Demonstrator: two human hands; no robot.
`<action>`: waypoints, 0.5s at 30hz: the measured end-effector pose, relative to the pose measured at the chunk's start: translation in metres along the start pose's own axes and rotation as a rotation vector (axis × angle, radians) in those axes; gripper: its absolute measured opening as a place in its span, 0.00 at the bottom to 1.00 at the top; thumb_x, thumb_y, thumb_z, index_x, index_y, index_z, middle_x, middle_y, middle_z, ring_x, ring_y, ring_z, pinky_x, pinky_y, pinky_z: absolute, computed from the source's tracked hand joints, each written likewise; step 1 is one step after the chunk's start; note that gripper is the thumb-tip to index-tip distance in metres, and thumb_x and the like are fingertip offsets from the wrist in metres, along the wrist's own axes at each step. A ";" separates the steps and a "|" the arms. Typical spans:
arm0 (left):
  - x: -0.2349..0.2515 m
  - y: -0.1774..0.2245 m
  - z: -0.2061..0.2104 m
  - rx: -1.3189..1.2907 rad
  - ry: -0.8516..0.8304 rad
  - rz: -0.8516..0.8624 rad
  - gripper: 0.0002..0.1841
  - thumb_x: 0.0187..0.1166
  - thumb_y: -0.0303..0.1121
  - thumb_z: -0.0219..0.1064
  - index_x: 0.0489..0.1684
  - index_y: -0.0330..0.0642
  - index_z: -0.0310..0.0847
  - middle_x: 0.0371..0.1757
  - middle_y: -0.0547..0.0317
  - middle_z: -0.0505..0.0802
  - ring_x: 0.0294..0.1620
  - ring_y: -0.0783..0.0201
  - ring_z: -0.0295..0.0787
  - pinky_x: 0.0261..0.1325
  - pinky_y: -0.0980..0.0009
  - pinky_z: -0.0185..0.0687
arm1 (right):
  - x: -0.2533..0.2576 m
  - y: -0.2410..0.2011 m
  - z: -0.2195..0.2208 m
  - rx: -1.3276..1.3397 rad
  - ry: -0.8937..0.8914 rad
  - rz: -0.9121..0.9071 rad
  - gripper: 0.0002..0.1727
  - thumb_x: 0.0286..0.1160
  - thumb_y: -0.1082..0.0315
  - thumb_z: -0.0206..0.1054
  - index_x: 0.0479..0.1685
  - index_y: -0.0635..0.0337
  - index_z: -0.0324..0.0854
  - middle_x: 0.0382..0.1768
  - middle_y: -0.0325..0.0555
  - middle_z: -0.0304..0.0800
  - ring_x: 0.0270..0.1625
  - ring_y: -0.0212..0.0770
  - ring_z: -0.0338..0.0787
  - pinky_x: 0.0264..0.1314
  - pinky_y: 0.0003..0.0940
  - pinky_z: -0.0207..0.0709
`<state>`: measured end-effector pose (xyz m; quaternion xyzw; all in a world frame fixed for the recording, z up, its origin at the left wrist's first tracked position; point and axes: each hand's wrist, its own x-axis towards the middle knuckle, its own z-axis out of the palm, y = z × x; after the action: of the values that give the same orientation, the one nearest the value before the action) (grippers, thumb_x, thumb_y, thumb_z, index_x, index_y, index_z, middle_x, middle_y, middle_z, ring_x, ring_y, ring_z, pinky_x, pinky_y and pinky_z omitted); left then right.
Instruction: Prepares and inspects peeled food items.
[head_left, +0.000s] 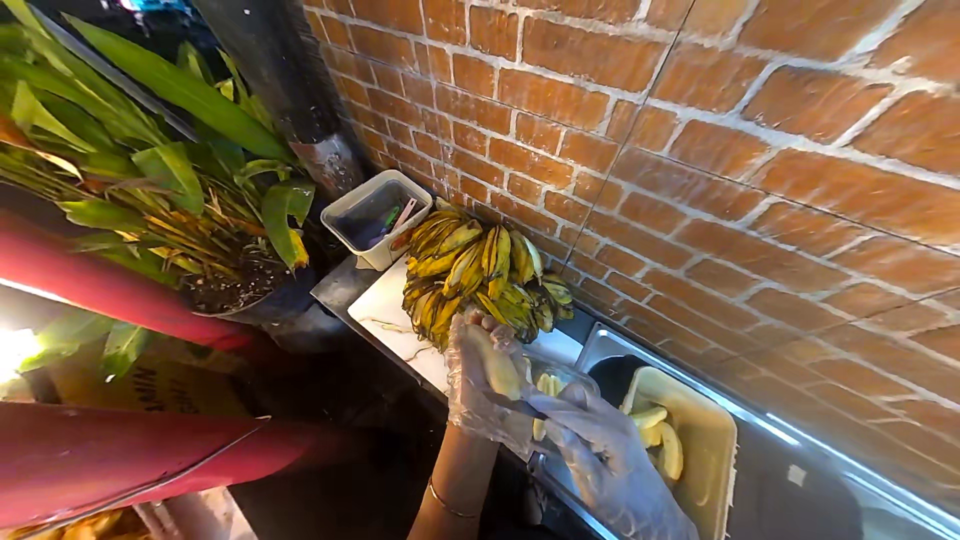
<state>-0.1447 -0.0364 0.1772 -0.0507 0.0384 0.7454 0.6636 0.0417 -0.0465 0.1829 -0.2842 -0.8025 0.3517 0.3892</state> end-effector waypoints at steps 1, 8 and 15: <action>-0.002 -0.002 0.002 0.007 0.000 0.008 0.25 0.89 0.59 0.47 0.41 0.47 0.77 0.30 0.61 0.85 0.28 0.66 0.88 0.30 0.73 0.87 | 0.000 -0.001 0.000 -0.001 0.018 -0.004 0.18 0.90 0.54 0.57 0.67 0.34 0.90 0.45 0.34 0.89 0.41 0.24 0.84 0.41 0.21 0.82; -0.012 -0.010 0.011 -0.022 -0.032 -0.019 0.27 0.88 0.61 0.44 0.36 0.48 0.76 0.28 0.61 0.83 0.25 0.66 0.85 0.26 0.73 0.85 | -0.001 -0.001 0.003 -0.002 0.067 0.003 0.17 0.89 0.55 0.59 0.66 0.36 0.91 0.43 0.33 0.88 0.41 0.24 0.84 0.41 0.22 0.82; -0.016 -0.016 0.012 0.018 -0.102 0.002 0.20 0.88 0.53 0.51 0.38 0.46 0.76 0.31 0.59 0.83 0.28 0.66 0.85 0.28 0.74 0.84 | 0.001 0.000 0.000 0.001 0.050 0.020 0.17 0.89 0.54 0.59 0.61 0.39 0.93 0.46 0.34 0.91 0.45 0.25 0.87 0.46 0.24 0.85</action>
<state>-0.1268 -0.0492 0.1911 -0.0069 0.0114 0.7471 0.6645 0.0413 -0.0457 0.1831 -0.3010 -0.7895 0.3486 0.4057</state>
